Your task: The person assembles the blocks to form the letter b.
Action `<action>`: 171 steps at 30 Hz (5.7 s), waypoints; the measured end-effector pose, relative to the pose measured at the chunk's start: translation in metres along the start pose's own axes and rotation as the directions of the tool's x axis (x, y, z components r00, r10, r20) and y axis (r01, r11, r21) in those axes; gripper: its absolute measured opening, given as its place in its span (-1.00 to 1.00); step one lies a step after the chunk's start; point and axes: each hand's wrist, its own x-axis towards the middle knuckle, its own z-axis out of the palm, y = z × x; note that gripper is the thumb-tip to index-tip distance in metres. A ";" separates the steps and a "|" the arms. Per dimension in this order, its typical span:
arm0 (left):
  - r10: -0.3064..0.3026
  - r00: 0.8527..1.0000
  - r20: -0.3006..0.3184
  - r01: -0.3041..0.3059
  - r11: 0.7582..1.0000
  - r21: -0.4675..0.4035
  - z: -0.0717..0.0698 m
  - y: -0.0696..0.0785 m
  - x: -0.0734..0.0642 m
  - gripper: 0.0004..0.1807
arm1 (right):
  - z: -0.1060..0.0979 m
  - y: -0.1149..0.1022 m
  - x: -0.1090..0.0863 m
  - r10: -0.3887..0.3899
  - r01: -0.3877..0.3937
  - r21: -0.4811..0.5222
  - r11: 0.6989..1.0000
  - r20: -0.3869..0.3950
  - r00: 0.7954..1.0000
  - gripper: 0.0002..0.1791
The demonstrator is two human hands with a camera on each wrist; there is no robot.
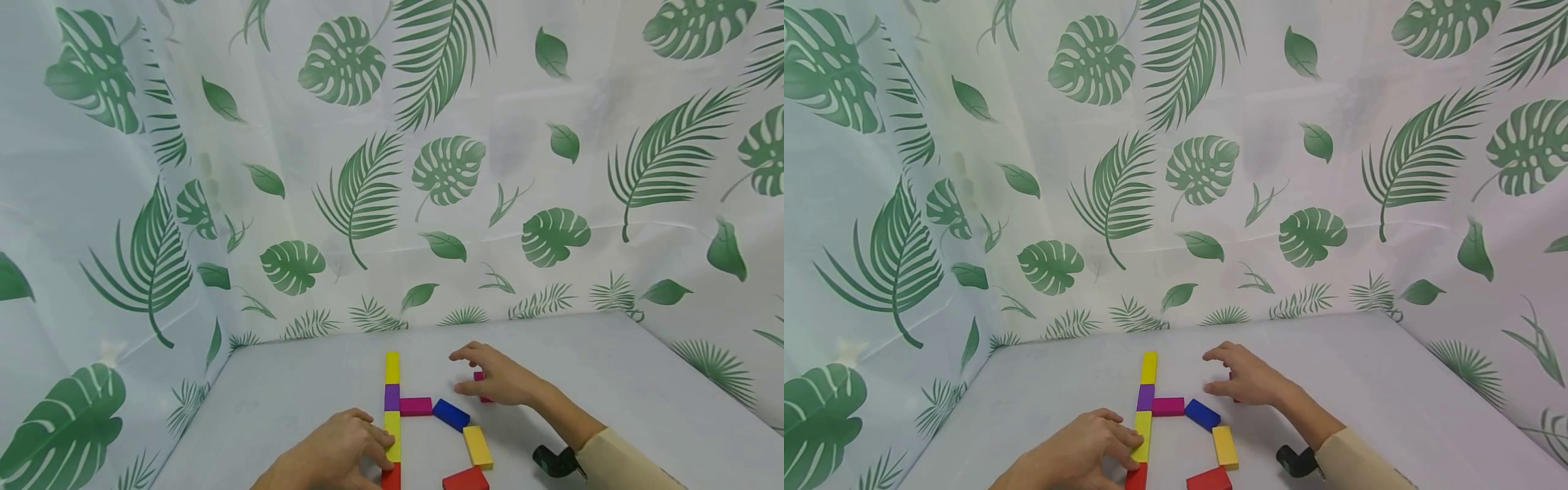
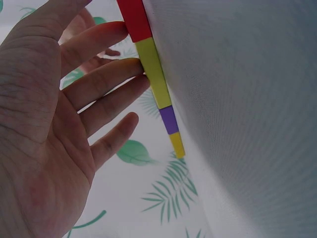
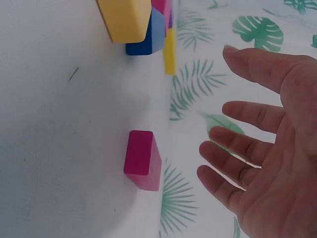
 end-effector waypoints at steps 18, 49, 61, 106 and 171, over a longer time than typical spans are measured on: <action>0.030 1.000 -0.010 -0.029 0.999 0.035 -0.001 0.000 0.000 -0.62 | 0.005 0.012 -0.001 0.050 -0.050 -0.121 0.991 -0.005 0.999 -0.37; 0.023 1.000 -0.017 -0.022 1.000 0.013 0.001 0.000 -0.001 -0.65 | 0.010 0.022 0.000 0.152 -0.142 -0.144 0.979 0.062 0.986 -0.52; -0.001 1.000 -0.008 0.001 1.000 -0.002 0.001 0.000 0.000 -0.66 | 0.009 0.023 0.000 0.209 -0.205 -0.119 0.971 0.018 0.978 -0.56; 0.072 0.995 -0.065 -0.068 0.996 0.057 0.002 -0.003 -0.001 -0.64 | 0.034 -0.063 -0.013 -0.174 0.117 0.208 0.971 0.283 0.943 -0.57; 0.080 0.995 -0.059 -0.078 0.996 0.038 0.002 -0.002 -0.001 -0.69 | 0.072 -0.075 -0.019 -0.305 0.254 0.173 0.952 0.429 0.850 -0.75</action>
